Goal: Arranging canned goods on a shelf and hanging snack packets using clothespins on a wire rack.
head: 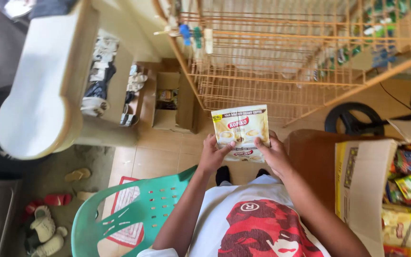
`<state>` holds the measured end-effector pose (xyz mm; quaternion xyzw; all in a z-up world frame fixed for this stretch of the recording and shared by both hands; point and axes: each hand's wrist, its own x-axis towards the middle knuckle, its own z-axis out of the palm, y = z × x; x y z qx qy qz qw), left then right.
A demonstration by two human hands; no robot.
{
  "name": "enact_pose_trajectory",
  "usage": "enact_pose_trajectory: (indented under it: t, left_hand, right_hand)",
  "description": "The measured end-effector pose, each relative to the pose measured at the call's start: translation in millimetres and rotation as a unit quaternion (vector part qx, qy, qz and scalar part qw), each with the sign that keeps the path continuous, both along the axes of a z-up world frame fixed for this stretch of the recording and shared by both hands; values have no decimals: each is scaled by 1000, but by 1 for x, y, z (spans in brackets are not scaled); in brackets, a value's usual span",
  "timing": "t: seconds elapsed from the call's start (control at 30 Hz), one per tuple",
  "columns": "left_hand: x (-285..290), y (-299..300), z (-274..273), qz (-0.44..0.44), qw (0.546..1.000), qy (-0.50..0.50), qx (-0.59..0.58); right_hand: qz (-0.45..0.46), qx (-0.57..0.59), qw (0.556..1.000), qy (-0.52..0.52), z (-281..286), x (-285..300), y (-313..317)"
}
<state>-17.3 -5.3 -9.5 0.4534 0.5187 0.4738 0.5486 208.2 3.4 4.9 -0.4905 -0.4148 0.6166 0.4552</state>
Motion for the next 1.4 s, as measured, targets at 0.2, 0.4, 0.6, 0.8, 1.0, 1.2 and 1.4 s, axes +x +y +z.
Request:
enact_pose_trajectory:
  t: [0.2, 0.4, 0.6, 0.8, 1.0, 1.2, 1.4]
  left_hand:
    - [-11, -14, 8, 65, 992, 87, 72]
    - [2, -31, 23, 137, 964, 200, 108]
    - [-1, -39, 16, 116, 979, 105, 134]
    - [13, -45, 42, 87, 974, 130, 164]
    - [29, -34, 28, 131, 975, 103, 149]
    - [26, -25, 29, 91, 986, 90, 110]
    - [22, -28, 18, 56, 992, 85, 75]
  right_hand:
    - [37, 62, 997, 1, 14, -17, 3]
    - [144, 37, 988, -45, -16, 7, 17]
    - [270, 10, 962, 43, 7, 15, 20]
    - [216, 351, 880, -235, 49, 21, 17]
    - [139, 353, 891, -248, 52, 26, 13]
    - [155, 361, 899, -193, 72, 28, 21]
    - [137, 358, 902, -199, 79, 28, 15]
